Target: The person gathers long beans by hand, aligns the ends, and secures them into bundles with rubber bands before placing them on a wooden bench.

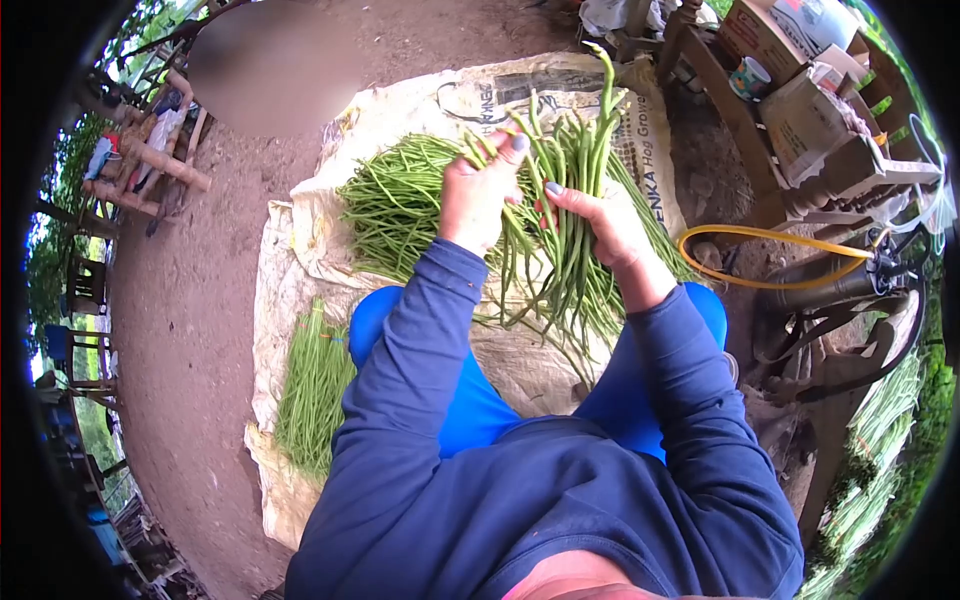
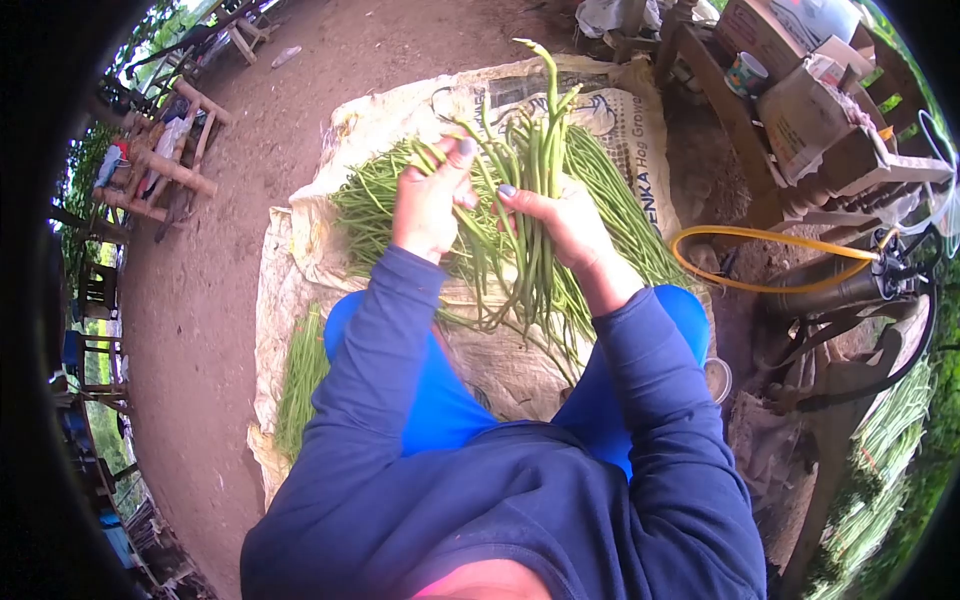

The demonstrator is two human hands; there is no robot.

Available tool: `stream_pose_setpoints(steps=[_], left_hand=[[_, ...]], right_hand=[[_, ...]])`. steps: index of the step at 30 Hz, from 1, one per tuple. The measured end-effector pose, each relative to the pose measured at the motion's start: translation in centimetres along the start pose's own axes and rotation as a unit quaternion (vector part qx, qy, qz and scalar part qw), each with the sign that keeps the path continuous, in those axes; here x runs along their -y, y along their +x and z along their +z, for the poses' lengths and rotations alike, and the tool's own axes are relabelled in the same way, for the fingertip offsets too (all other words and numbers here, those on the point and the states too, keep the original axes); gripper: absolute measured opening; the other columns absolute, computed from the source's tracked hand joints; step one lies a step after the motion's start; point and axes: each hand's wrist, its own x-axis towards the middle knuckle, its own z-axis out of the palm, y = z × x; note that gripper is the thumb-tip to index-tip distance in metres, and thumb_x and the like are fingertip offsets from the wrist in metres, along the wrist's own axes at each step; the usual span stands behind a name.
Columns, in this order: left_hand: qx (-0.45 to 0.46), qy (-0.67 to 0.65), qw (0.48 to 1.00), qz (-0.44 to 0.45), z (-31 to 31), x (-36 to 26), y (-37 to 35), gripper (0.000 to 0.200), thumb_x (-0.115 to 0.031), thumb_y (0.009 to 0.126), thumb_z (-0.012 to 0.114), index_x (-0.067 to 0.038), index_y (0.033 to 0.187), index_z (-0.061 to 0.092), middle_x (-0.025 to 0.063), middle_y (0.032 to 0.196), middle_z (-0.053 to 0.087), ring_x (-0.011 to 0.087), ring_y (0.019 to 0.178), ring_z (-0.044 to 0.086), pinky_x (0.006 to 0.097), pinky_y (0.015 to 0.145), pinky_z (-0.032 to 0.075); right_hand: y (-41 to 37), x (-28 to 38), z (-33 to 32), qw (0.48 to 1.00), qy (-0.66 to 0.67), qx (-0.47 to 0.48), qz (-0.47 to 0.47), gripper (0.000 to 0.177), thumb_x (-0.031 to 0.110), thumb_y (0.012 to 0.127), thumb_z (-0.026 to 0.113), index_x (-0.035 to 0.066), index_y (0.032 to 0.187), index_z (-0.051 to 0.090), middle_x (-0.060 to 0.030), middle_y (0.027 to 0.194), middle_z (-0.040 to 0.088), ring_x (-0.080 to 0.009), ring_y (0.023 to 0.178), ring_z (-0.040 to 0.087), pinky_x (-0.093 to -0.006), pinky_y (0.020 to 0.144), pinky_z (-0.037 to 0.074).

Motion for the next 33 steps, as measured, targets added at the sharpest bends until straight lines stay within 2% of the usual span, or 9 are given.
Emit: stream_pose_setpoints(steps=[2, 7, 12, 14, 18, 22, 23, 28, 33], left_hand=[[-0.011, -0.010, 0.997, 0.076, -0.3, -0.6, 0.2, 0.031, -0.025, 0.086, 0.074, -0.001, 0.104, 0.067, -0.0029, 0.073, 0.059, 0.0052, 0.051, 0.044, 0.0217, 0.045, 0.038], [-0.028, 0.027, 0.997, 0.072, 0.0, -1.2, -0.4, 0.028, -0.029, 0.091, 0.067, -0.004, 0.104, 0.067, -0.0016, 0.079, 0.061, 0.0062, 0.060, 0.051, 0.0209, 0.053, 0.042], [-0.009, -0.200, 0.980, 0.007, -0.6, -0.8, 0.0, 0.031, -0.035, 0.094, 0.062, -0.008, 0.080, 0.056, 0.0043, 0.071, 0.057, 0.0142, 0.059, 0.054, 0.0307, 0.057, 0.048], [0.025, -0.128, 0.990, -0.048, -1.5, -1.6, 0.6, 0.050, -0.037, 0.094, 0.059, -0.001, 0.127, 0.049, -0.0031, 0.067, 0.039, 0.0096, 0.056, 0.042, 0.0300, 0.060, 0.044], [0.083, -0.019, 0.993, -0.077, -1.6, -1.4, 0.9, 0.042, -0.033, 0.093, 0.063, 0.000, 0.118, 0.059, -0.0048, 0.063, 0.033, 0.0078, 0.054, 0.036, 0.0279, 0.055, 0.039], [-0.007, -0.035, 0.996, -0.084, -1.1, -1.5, 0.0, 0.019, -0.022, 0.092, 0.065, -0.004, 0.099, 0.065, -0.0015, 0.069, 0.052, 0.0095, 0.056, 0.049, 0.0264, 0.049, 0.041], [0.005, -0.028, 0.996, -0.079, -1.2, -1.4, -0.1, 0.030, -0.027, 0.093, 0.064, -0.002, 0.109, 0.065, 0.0005, 0.072, 0.054, 0.0095, 0.063, 0.051, 0.0248, 0.053, 0.041], [0.081, 0.075, 0.988, -0.110, -0.3, -0.8, -0.8, 0.025, -0.022, 0.092, 0.066, 0.000, 0.104, 0.065, 0.0003, 0.074, 0.056, 0.0077, 0.063, 0.050, 0.0226, 0.051, 0.039], [0.079, 0.134, 0.987, -0.050, -0.3, -0.3, -0.7, 0.025, -0.022, 0.090, 0.068, 0.000, 0.101, 0.065, -0.0010, 0.070, 0.055, 0.0074, 0.059, 0.048, 0.0231, 0.051, 0.039]], right_hand=[[0.0, -0.4, -0.1, 1.000, -0.015, 0.003, 0.007, 0.019, 0.009, 0.084, 0.070, -0.001, 0.100, 0.063, -0.0066, 0.081, 0.066, -0.0125, 0.068, 0.061, -0.0245, 0.062, 0.049], [-0.4, 0.0, 0.8, 1.000, -0.023, 0.008, -0.001, 0.019, 0.012, 0.085, 0.069, 0.000, 0.098, 0.064, -0.0058, 0.079, 0.066, -0.0125, 0.065, 0.061, -0.0252, 0.061, 0.050], [-0.3, 0.7, 0.9, 0.998, -0.019, -0.056, -0.008, 0.019, 0.015, 0.087, 0.066, 0.000, 0.098, 0.064, -0.0069, 0.080, 0.067, -0.0129, 0.065, 0.062, -0.0256, 0.061, 0.051], [-0.1, 0.3, 0.2, 0.998, -0.048, -0.016, -0.024, 0.016, 0.015, 0.086, 0.068, 0.002, 0.094, 0.064, -0.0045, 0.077, 0.065, -0.0117, 0.063, 0.060, -0.0245, 0.060, 0.049], [-0.3, -0.3, 0.3, 0.995, -0.088, 0.039, 0.002, 0.018, 0.015, 0.085, 0.072, 0.003, 0.093, 0.062, -0.0036, 0.077, 0.064, -0.0106, 0.060, 0.059, -0.0238, 0.056, 0.048], [-0.6, 0.4, 0.7, 0.999, -0.016, -0.042, -0.004, 0.024, 0.016, 0.086, 0.071, 0.003, 0.103, 0.060, -0.0046, 0.085, 0.066, -0.0106, 0.067, 0.061, -0.0248, 0.063, 0.051], [-0.2, 0.2, 0.0, 0.998, -0.039, -0.042, -0.014, 0.025, 0.015, 0.085, 0.072, 0.002, 0.104, 0.062, -0.0059, 0.089, 0.067, -0.0118, 0.072, 0.062, -0.0255, 0.066, 0.051], [0.4, -1.1, -0.9, 0.997, -0.068, -0.028, -0.033, 0.022, 0.015, 0.084, 0.073, 0.003, 0.101, 0.066, 0.0006, 0.087, 0.066, -0.0050, 0.072, 0.056, -0.0216, 0.066, 0.045], [0.2, -0.4, -0.2, 0.991, -0.125, -0.027, -0.045, 0.029, 0.015, 0.079, 0.079, 0.003, 0.102, 0.066, 0.0019, 0.084, 0.065, -0.0046, 0.071, 0.055, -0.0224, 0.065, 0.046]])
